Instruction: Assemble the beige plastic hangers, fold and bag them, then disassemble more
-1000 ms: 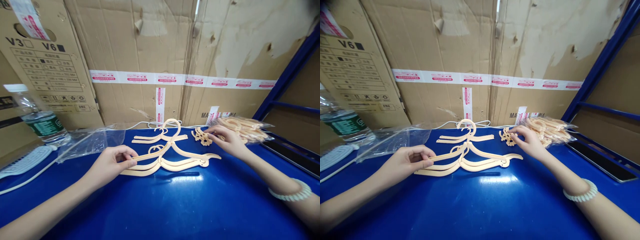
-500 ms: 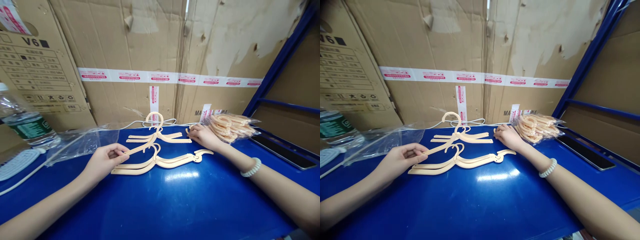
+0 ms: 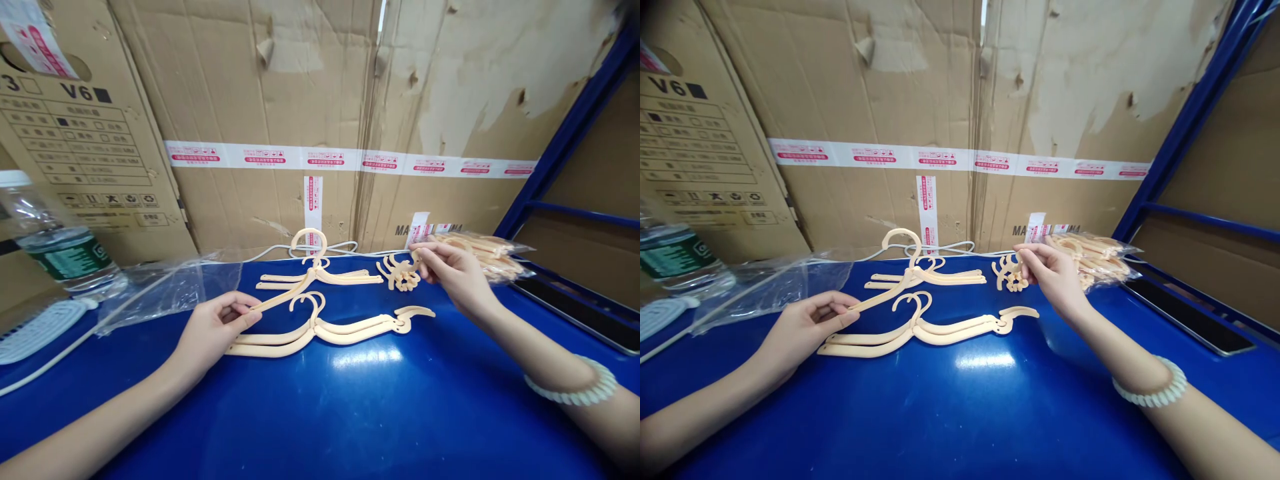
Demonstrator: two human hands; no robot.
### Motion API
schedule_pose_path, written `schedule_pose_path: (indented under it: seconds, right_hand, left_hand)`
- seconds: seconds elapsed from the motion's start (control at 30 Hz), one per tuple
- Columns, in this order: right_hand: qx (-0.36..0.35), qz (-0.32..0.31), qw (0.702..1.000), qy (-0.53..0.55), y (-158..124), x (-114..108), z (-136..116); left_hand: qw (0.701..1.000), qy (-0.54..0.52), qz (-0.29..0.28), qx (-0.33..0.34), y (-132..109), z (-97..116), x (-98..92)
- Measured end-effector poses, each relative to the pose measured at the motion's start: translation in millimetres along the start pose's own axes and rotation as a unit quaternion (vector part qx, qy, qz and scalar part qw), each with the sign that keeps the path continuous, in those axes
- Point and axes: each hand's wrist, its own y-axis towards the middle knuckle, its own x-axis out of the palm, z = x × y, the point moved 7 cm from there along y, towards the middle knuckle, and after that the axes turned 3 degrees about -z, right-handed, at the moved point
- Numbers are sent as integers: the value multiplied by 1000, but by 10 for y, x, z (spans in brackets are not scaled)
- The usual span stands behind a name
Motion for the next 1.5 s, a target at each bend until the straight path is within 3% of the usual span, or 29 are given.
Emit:
schedule_pose_path:
  seconds: [0.13, 0.3, 0.53, 0.97, 1.27, 1.5]
  right_hand:
    - [99, -21, 980, 170, -133, 133, 38]
    - [157, -32, 966, 202, -228, 263, 158]
    - [191, -73, 951, 233, -254, 376, 312]
    - [172, -119, 961, 179, -202, 335, 413]
    - [303, -193, 895, 265, -356, 552, 307]
    - [313, -211, 874, 307, -385, 596, 288]
  left_hand:
    - [1000, 6, -3, 12, 0, 14, 11]
    - [1000, 12, -1, 13, -10, 31, 11]
    - [1000, 9, -4, 9, -7, 29, 16]
    - [1000, -6, -8, 3, -3, 12, 21]
    - [1000, 4, -7, 15, -17, 42, 22]
    - [999, 17, -10, 33, -4, 59, 24]
